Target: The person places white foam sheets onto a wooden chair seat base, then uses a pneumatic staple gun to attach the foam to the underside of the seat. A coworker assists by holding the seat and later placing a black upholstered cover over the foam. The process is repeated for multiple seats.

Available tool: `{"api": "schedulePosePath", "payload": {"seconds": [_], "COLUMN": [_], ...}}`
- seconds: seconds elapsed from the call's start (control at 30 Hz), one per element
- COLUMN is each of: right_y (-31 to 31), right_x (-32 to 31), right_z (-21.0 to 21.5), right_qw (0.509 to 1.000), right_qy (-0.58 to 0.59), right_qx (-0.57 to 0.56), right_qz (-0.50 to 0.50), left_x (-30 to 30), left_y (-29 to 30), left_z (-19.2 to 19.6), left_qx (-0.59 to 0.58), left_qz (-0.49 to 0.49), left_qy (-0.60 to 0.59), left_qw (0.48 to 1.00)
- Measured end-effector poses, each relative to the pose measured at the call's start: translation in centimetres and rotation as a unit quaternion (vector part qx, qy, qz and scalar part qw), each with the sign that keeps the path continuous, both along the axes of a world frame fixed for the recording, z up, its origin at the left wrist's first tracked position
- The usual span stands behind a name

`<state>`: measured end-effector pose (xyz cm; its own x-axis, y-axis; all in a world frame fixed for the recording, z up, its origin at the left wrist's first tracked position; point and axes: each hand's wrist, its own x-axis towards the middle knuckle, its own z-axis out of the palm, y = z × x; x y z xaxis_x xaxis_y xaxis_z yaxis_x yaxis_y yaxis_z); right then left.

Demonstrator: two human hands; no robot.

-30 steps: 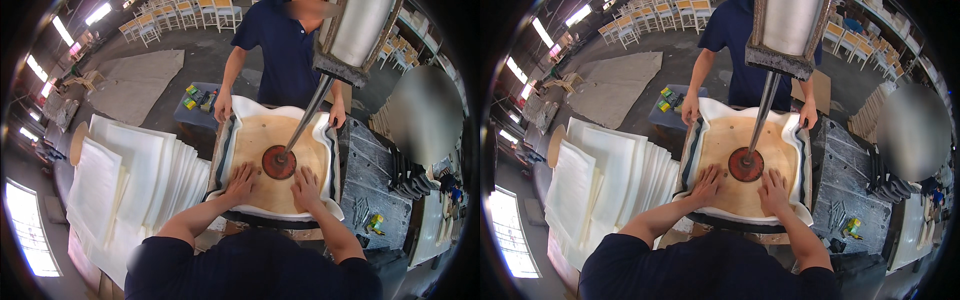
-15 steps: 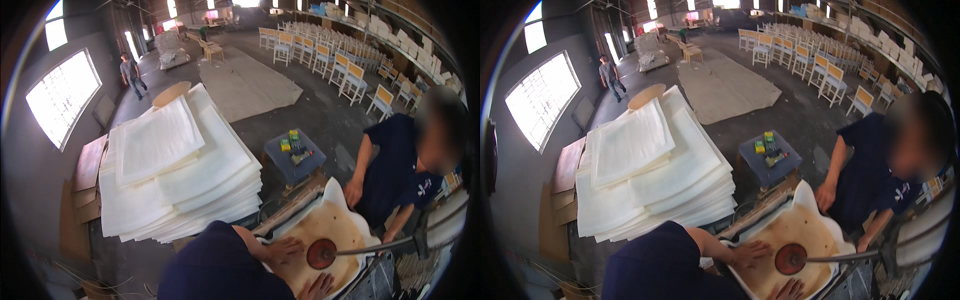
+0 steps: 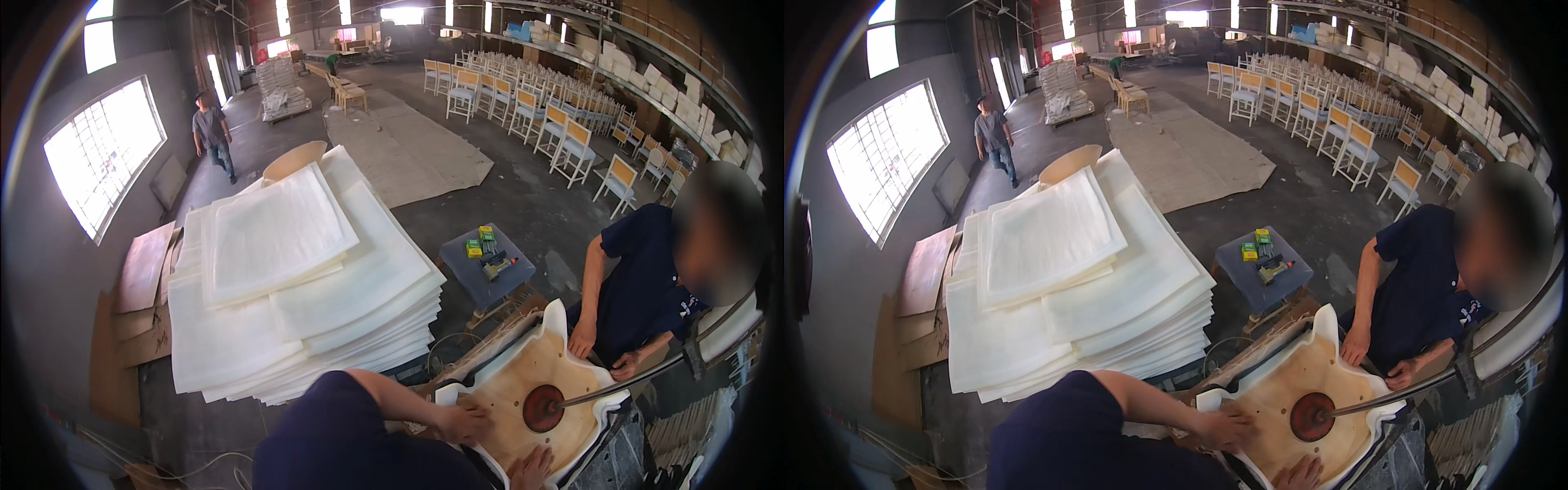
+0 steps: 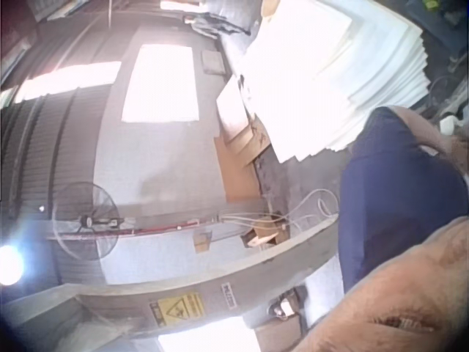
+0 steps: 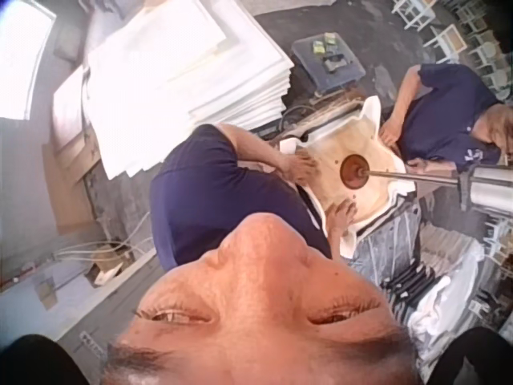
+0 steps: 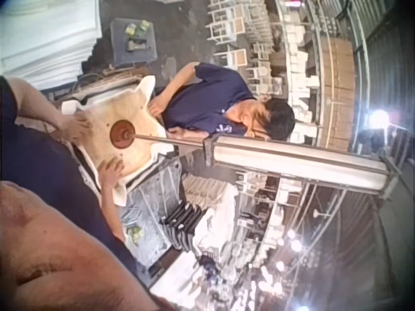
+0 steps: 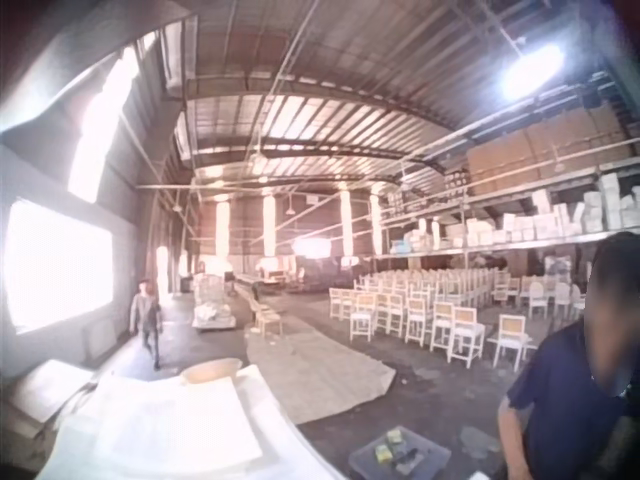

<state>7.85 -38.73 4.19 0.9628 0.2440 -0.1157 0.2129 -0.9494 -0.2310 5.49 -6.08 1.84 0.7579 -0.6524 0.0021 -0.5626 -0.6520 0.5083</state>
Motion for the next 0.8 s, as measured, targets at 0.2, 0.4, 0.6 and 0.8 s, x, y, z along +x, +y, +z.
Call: {"api": "schedulePosePath", "payload": {"seconds": [0.2, 0.4, 0.6, 0.8], "right_y": [-1.4, -9.1, -5.6, -3.4], "right_x": [-4.3, -2.6, -2.6, -3.2], "right_z": [0.7, 1.5, -1.2, -2.1], "right_qw": [0.896, 0.276, 0.344, 0.434], "right_qy": [0.262, 0.562, 0.531, 0.467], "right_qx": [0.302, 0.661, 0.641, 0.627], "right_qz": [-0.191, -0.414, -0.434, -0.448], "left_x": [-9.1, -10.3, -6.7, -6.5], "left_y": [6.0, 7.1, 4.6, 1.8], "left_z": [-0.2, -0.2, -0.8, 0.4], "left_qx": [-0.135, -0.391, -0.579, -0.464], "left_qz": [0.1, 0.444, 0.56, 0.579], "left_qy": [0.157, 0.572, 0.457, 0.577], "left_qw": [0.973, 0.568, 0.376, 0.341]}}
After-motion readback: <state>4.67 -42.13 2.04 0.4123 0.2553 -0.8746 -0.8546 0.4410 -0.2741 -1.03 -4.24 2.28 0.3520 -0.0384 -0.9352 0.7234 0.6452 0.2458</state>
